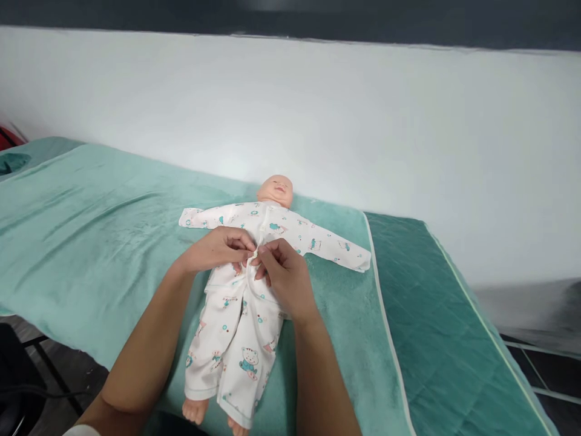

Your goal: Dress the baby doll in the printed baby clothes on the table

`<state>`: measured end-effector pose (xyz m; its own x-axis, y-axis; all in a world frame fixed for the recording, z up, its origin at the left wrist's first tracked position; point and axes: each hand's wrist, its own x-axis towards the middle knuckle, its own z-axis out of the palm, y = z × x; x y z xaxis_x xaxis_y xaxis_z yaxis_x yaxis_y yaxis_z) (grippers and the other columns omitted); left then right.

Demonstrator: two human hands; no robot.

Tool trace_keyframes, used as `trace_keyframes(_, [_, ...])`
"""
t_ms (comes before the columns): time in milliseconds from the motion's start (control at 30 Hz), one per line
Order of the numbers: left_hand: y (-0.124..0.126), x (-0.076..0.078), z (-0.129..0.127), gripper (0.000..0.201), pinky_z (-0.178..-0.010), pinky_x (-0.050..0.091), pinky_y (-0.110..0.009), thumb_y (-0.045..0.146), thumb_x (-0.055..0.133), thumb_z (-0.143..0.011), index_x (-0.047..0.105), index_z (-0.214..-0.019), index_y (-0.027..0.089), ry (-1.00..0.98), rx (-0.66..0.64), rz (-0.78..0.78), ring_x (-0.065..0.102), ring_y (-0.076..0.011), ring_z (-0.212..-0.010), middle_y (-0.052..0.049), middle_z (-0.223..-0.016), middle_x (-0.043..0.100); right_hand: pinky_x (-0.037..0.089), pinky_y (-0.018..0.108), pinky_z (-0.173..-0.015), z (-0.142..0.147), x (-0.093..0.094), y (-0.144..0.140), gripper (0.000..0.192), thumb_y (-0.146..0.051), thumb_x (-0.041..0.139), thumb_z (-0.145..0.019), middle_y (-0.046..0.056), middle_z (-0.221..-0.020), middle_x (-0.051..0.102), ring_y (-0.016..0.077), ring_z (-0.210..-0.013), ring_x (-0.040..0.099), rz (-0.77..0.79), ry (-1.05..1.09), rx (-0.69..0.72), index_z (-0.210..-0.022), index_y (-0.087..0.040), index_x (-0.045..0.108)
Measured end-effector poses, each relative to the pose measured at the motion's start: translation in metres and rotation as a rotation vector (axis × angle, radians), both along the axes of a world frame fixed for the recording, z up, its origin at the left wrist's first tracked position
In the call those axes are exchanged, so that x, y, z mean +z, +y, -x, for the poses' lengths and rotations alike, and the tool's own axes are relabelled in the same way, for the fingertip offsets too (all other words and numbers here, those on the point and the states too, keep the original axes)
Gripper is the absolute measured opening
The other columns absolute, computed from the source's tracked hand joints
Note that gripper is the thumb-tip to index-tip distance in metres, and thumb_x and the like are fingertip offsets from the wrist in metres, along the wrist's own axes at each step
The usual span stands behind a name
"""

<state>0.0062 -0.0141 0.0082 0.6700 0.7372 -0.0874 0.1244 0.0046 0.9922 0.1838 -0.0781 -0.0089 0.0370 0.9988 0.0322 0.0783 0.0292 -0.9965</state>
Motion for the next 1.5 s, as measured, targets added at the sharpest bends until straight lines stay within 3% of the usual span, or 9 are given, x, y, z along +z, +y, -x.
trace_keyframes(433, [0.002,-0.003,-0.001,0.014,-0.056,0.055,-0.022,0.013,0.064,-0.075,0.063,-0.090,0.015,-0.015,0.037,0.017,0.063,-0.0092,-0.055,0.001,-0.067,0.063,0.039,0.024,-0.048,-0.001,-0.001,0.000,0.033,-0.052,0.062,-0.090,0.002,-0.069,0.070,0.0110,-0.053,0.056,0.005,-0.020,-0.001,-0.081,-0.021,0.059])
trace_keyframes(733, [0.005,-0.004,0.003,0.018,-0.056,0.056,-0.024,0.023,0.070,-0.081,0.062,-0.093,0.014,-0.118,-0.011,0.043,0.061,-0.0088,-0.055,0.000,-0.072,0.064,0.041,0.023,-0.047,-0.001,-0.004,0.001,0.033,-0.053,0.065,-0.088,0.002,-0.075,0.073,0.0109,-0.053,0.060,0.024,-0.026,-0.014,-0.083,-0.021,0.058])
trace_keyframes(1133, [0.003,0.002,0.008,0.021,-0.052,0.050,-0.021,0.030,0.073,-0.080,0.065,-0.092,0.016,0.004,-0.031,0.019,0.060,-0.0089,-0.056,0.001,-0.072,0.064,0.044,0.022,-0.043,0.001,0.000,0.000,0.034,-0.054,0.065,-0.087,0.000,-0.064,0.070,0.0127,-0.045,0.062,0.097,-0.033,-0.047,-0.084,-0.021,0.057])
trace_keyframes(1500, [0.002,0.004,0.009,0.027,-0.051,0.051,-0.022,0.039,0.068,-0.085,0.073,-0.091,0.014,0.105,0.007,-0.035,0.060,-0.0113,-0.054,-0.001,-0.060,0.062,0.045,0.021,-0.044,0.003,0.000,-0.001,0.028,-0.048,0.065,-0.088,0.001,-0.073,0.073,0.0119,-0.047,0.064,0.082,-0.061,-0.062,-0.085,-0.021,0.058])
